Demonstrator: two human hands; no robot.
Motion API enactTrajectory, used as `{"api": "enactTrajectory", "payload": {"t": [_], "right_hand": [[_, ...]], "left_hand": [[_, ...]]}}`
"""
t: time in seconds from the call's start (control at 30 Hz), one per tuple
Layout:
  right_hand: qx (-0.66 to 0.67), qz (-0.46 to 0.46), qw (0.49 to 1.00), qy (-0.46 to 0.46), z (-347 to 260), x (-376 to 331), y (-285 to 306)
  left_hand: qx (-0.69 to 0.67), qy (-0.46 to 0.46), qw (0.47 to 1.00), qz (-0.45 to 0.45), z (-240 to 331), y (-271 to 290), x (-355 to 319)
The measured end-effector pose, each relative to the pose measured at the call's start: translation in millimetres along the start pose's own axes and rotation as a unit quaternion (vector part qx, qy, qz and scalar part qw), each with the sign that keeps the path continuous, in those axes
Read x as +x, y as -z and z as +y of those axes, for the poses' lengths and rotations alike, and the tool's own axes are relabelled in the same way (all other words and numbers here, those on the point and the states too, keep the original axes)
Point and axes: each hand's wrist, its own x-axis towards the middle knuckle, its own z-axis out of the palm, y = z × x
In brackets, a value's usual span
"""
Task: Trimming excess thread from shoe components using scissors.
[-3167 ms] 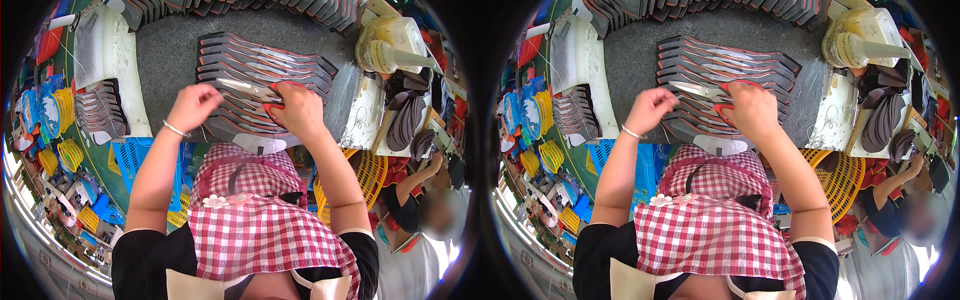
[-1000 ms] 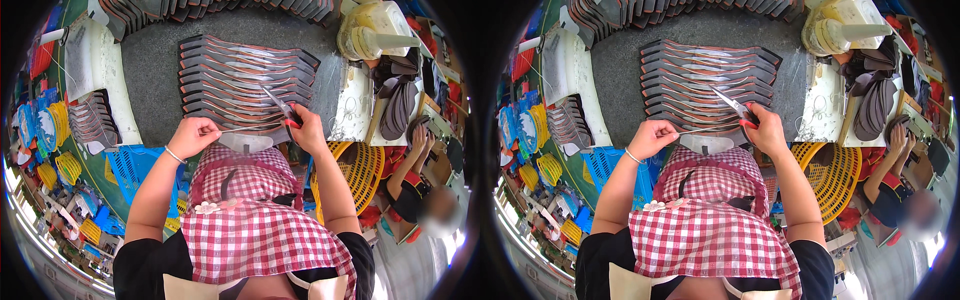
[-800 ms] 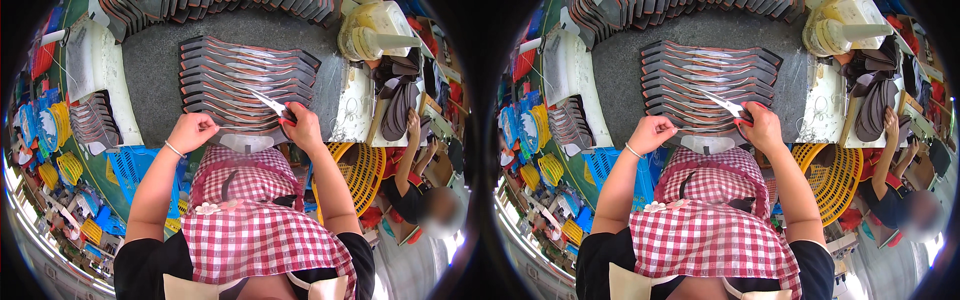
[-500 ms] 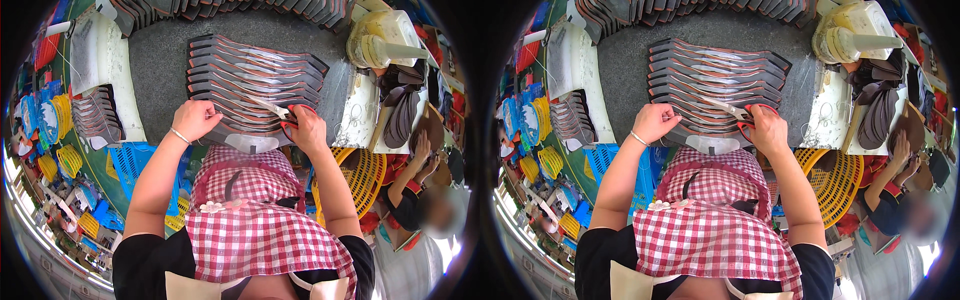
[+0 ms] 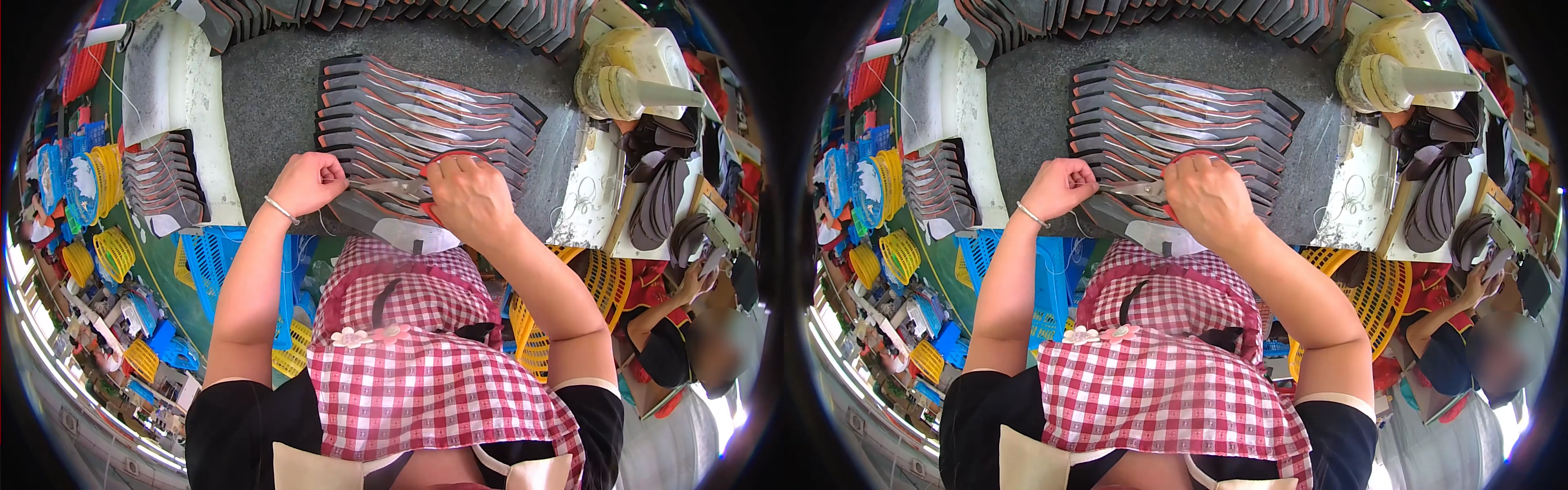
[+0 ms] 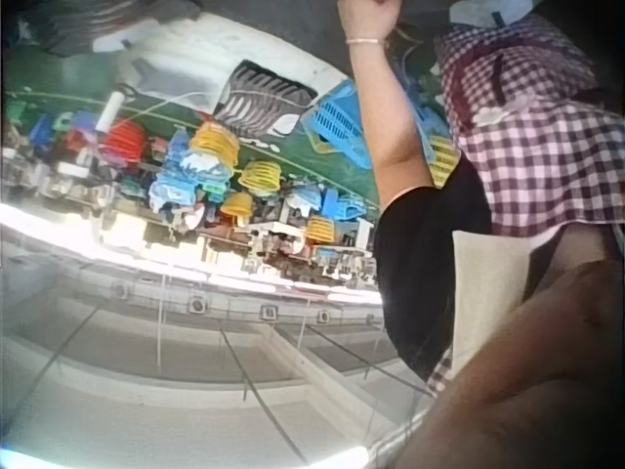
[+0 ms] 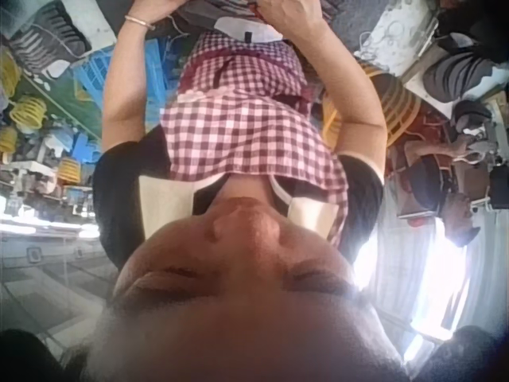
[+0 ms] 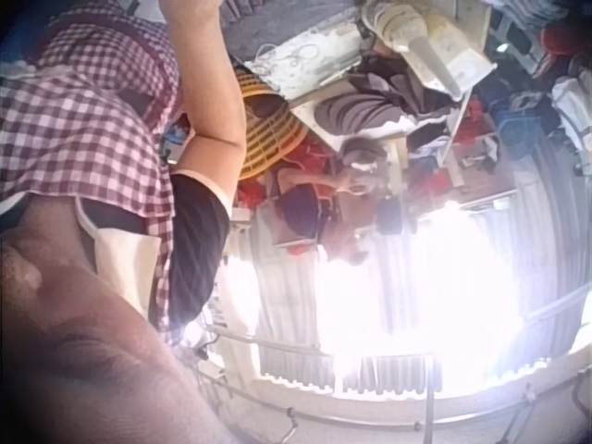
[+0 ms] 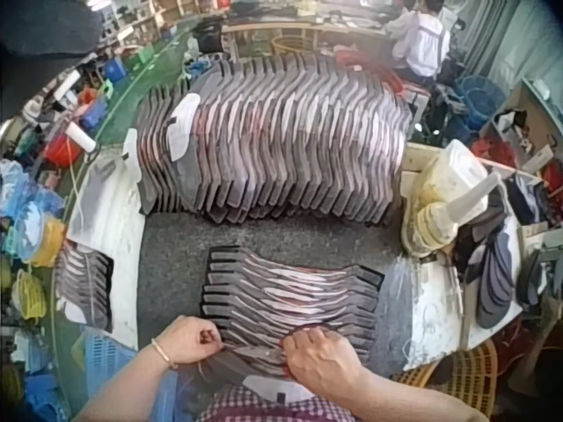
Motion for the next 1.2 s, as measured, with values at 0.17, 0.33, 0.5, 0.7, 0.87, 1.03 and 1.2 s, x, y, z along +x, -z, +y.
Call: {"api": "enactTrajectory", "payload": {"t": [0.17,0.33,0.5,0.7,0.87,1.03,1.2], "right_hand": [[-0.041,-0.033,0.999,0.003,-10,14,-6],[0.098,-0.054,0.989,-0.100,-8,6,11],[0.538,-0.056,0.797,-0.268,-7,-25,-8],[0.499,0.021,0.807,-0.315,0,-66,-12],[0.356,-0.005,0.868,-0.346,20,-101,-27],[0.272,0.047,0.922,-0.272,22,-102,-51],[0.249,0.056,0.932,-0.259,22,-99,-61]], "left_hand": [[-0.011,-0.012,1.000,0.010,-4,-3,0],[-0.065,0.005,0.997,0.047,-6,-8,-12],[-0.337,-0.061,0.939,-0.044,50,-51,-41],[-0.304,-0.061,0.946,-0.099,52,-71,-39],[-0.226,-0.026,0.970,-0.082,17,-47,-49],[-0.154,-0.006,0.986,-0.067,8,-45,-42],[-0.052,-0.016,0.998,0.006,4,-33,-26]]}}
